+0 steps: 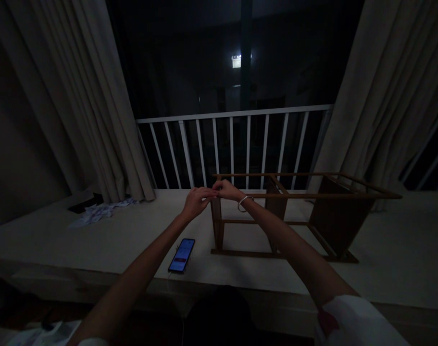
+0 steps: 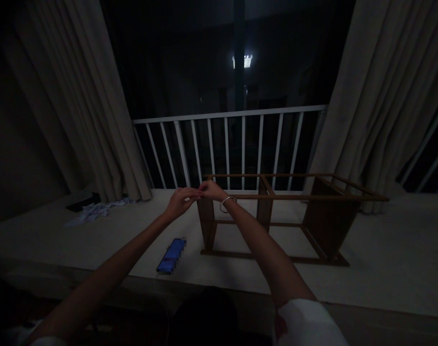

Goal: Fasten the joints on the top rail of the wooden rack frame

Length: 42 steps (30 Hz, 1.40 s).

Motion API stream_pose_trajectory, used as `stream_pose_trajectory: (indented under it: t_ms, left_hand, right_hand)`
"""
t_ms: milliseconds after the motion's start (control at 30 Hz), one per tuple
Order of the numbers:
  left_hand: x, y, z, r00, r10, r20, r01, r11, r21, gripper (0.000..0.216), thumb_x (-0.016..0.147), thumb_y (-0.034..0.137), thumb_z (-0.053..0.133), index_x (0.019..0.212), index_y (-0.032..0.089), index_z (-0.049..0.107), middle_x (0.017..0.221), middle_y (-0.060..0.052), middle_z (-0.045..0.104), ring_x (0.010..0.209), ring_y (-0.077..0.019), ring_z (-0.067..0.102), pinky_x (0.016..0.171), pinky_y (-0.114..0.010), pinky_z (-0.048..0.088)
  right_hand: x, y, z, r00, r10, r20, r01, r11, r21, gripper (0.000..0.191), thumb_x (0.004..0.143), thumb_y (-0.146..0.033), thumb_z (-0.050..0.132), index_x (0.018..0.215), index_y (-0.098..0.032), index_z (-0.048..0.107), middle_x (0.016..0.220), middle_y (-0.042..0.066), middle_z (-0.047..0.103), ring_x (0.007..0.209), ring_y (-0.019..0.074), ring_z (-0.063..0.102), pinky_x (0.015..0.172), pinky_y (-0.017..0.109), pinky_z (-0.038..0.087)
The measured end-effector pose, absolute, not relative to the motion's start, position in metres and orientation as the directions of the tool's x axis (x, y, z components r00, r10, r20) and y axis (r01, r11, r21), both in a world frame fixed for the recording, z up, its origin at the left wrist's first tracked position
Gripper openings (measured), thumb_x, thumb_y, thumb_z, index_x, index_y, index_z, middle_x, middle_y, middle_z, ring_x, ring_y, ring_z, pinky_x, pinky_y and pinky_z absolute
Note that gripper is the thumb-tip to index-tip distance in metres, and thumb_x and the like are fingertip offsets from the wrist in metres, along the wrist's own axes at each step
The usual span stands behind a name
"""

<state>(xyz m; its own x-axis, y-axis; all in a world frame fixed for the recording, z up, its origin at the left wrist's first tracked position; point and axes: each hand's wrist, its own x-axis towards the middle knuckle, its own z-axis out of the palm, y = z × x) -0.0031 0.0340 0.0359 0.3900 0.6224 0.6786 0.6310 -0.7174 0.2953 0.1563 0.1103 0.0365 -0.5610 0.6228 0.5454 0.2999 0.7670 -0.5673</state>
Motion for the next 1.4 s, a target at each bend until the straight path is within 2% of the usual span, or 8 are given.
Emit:
stream_pose_trajectory:
  t_ms: [267,500,633,700,833,933,1233,1400]
  left_hand:
    - [-0.009,0.042,0.04,0.474,0.624,0.622,0.625,-0.736,0.262,0.025,0.074,0.022,0.048,0.095,0.029,0.062,0.1,-0.003,0.062,0.093,-0.0166,0.054,0.087,-0.034,0.029]
    - [-0.01,0.05,0.045,0.563,0.584,0.585,0.628,-0.762,0.156,0.032,0.074,0.015,0.043,0.096,0.029,0.061,0.098,-0.002,0.063,0.088,-0.0152,0.055,0.089,-0.034,0.026]
    - [-0.007,0.05,0.048,0.542,0.612,0.576,0.66,-0.734,0.16,0.031,0.073,0.014,0.043,0.093,0.027,0.063,0.095,-0.004,0.064,0.087,-0.0164,0.055,0.087,-0.035,0.028]
    - [-0.004,0.049,0.049,0.545,0.608,0.577,0.67,-0.73,0.136,0.032,0.073,0.013,0.042,0.093,0.025,0.063,0.094,-0.005,0.064,0.088,-0.0171,0.055,0.086,-0.034,0.029]
    - [0.003,0.047,0.05,0.536,0.598,0.596,0.69,-0.717,0.099,0.032,0.07,0.011,0.042,0.089,0.023,0.064,0.089,-0.006,0.064,0.089,-0.0185,0.054,0.085,-0.034,0.031]
    - [0.008,0.047,0.051,0.502,0.624,0.598,0.714,-0.689,0.12,0.03,0.068,0.011,0.043,0.084,0.022,0.065,0.083,-0.007,0.064,0.086,-0.0195,0.054,0.085,-0.034,0.031]
    - [0.024,0.062,0.056,0.402,0.677,0.617,0.788,-0.598,0.143,0.023,0.066,0.014,0.047,0.075,0.02,0.067,0.075,-0.007,0.065,0.078,-0.0202,0.054,0.089,-0.037,0.025]
    - [0.029,0.068,0.06,0.291,0.765,0.574,0.835,-0.496,0.238,0.018,0.064,0.021,0.052,0.072,0.021,0.068,0.073,-0.005,0.066,0.079,-0.0213,0.055,0.085,-0.038,0.026]
  right_hand:
    - [0.157,0.11,0.036,-0.564,0.648,0.512,0.309,0.741,-0.597,0.023,0.061,-0.029,0.06,0.071,-0.008,0.064,0.068,0.004,0.061,0.066,0.0127,0.054,0.06,0.021,0.041]
    - [0.158,0.111,0.036,-0.57,0.653,0.498,0.3,0.73,-0.614,0.025,0.06,-0.029,0.061,0.073,-0.008,0.064,0.067,0.003,0.061,0.066,0.0129,0.053,0.06,0.021,0.041]
    - [0.161,0.113,0.037,-0.595,0.674,0.439,0.233,0.667,-0.708,0.024,0.059,-0.026,0.062,0.076,-0.009,0.064,0.07,0.003,0.062,0.067,0.0125,0.054,0.062,0.022,0.041]
    - [0.164,0.115,0.038,-0.552,0.712,0.434,0.136,0.59,-0.796,0.025,0.06,-0.021,0.061,0.082,-0.01,0.063,0.075,0.003,0.063,0.069,0.0115,0.054,0.064,0.022,0.042]
    - [0.17,0.122,0.037,-0.28,0.834,0.475,-0.03,0.487,-0.873,0.028,0.063,-0.018,0.056,0.091,-0.013,0.06,0.085,0.004,0.063,0.073,0.0096,0.054,0.068,0.022,0.042]
    - [0.173,0.123,0.037,-0.181,0.88,0.438,-0.032,0.44,-0.897,0.028,0.065,-0.02,0.055,0.091,-0.014,0.059,0.086,0.005,0.062,0.073,0.0098,0.054,0.066,0.023,0.041]
    - [0.176,0.124,0.035,-0.119,0.895,0.431,-0.049,0.428,-0.902,0.028,0.066,-0.022,0.053,0.092,-0.016,0.058,0.091,0.004,0.062,0.079,0.0116,0.053,0.066,0.023,0.04]
    - [0.175,0.123,0.036,-0.131,0.896,0.425,-0.056,0.421,-0.905,0.027,0.065,-0.021,0.054,0.091,-0.015,0.058,0.092,0.005,0.061,0.08,0.0121,0.054,0.066,0.023,0.04]
